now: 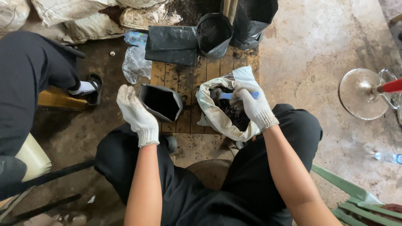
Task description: The person scoops dark granular material from a white sack using a blue scoop and transfers it into a small black pouch held open with the left hand. The process is repeated multiple times to fill the pouch.
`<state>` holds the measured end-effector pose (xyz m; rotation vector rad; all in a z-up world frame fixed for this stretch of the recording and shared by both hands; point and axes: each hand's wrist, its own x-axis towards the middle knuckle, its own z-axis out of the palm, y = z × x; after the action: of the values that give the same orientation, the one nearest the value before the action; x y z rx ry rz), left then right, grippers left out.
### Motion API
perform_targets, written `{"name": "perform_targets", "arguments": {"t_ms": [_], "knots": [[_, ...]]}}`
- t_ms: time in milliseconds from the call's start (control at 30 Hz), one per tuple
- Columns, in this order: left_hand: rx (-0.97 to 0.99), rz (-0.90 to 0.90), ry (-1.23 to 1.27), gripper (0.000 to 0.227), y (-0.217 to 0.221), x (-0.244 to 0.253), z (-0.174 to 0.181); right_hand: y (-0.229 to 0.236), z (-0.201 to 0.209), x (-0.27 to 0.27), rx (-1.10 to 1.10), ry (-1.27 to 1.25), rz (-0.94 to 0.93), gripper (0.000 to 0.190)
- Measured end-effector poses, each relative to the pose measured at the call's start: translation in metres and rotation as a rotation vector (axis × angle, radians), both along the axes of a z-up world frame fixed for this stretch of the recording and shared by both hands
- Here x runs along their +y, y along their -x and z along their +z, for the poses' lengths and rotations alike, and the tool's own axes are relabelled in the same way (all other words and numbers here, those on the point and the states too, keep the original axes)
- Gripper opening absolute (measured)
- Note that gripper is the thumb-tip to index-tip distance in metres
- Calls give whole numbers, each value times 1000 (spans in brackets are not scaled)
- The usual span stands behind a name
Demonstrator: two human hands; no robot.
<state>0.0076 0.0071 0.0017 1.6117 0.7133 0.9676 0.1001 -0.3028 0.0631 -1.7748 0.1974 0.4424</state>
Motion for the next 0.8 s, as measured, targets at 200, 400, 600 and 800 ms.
{"name": "perform_targets", "arguments": {"t_ms": [200,400,600,800], "knots": [[-238,-97,-521,41,12,-37,77,-1,-20,-36,-30,105,18,20],[-387,-380,-808,47,2,-91,120,4,-8,-58,-52,86,58,19],[88,-581,-882,48,-44,-135,94,3,-2,-56,-159,-24,5,19],[1001,-767,-1016,78,-92,-137,47,4,14,-49,-64,-79,-23,23]]}}
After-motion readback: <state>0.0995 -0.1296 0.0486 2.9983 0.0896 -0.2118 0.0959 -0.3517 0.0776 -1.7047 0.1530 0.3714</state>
